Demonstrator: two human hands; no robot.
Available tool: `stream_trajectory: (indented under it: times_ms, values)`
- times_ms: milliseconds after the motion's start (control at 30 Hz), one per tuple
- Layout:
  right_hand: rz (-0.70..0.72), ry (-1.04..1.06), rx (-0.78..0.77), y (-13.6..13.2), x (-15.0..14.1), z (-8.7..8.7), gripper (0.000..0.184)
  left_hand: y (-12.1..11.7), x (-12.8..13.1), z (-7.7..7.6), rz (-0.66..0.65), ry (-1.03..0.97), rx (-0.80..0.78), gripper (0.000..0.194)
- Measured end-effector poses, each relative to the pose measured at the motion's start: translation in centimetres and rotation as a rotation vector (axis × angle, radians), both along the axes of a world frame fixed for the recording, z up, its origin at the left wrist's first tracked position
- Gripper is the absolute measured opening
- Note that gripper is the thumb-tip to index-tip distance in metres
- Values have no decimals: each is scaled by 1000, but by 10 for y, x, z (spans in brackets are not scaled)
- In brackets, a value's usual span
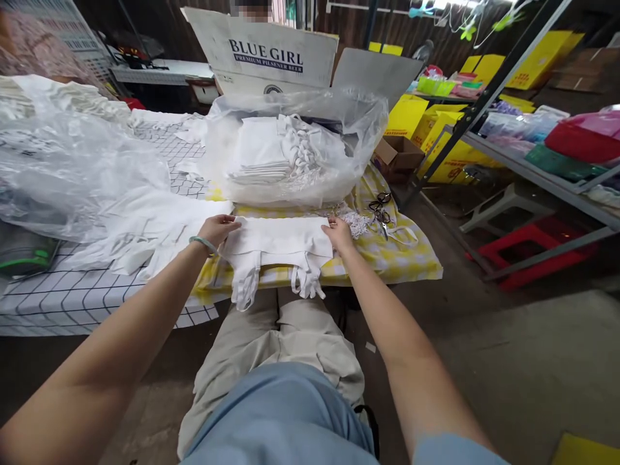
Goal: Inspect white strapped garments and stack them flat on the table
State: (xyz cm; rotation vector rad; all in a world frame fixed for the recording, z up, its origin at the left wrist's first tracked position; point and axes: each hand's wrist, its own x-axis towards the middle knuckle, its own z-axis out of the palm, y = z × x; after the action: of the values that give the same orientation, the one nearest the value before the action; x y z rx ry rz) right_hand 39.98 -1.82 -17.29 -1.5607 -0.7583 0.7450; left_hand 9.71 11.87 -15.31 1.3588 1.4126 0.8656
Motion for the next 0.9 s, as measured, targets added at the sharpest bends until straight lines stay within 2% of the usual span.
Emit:
stream_trajectory:
  times_ms: [133, 333, 467, 533, 633, 733, 833, 900]
  values:
    - [19, -59, 12, 4, 8, -2, 26, 9, 0, -8, 28, -16, 53, 28]
    - [-49, -296, -32, 24, 12, -9, 23, 15, 2, -17, 95, -43, 77, 24]
    - [-40, -447, -90, 25, 9, -6, 22, 15, 0, -16, 116, 90, 137, 20]
    - [-27, -614, -149, 21, 4, 1, 28, 12, -1, -12, 91, 227, 204, 23]
    - [-4, -959, -158, 14, -11, 10, 40, 6, 4, -7, -46, 440, 471, 36]
    - [159, -1154, -185, 8, -25, 10, 48, -2, 13, -9, -297, 595, 675, 43]
    - [342, -1160, -354, 4, -33, 4, 57, -13, 21, -14, -496, 810, 609, 50]
    - [371, -1164, -434, 1, -33, -1, 61, -21, 23, -17, -574, 937, 505, 60]
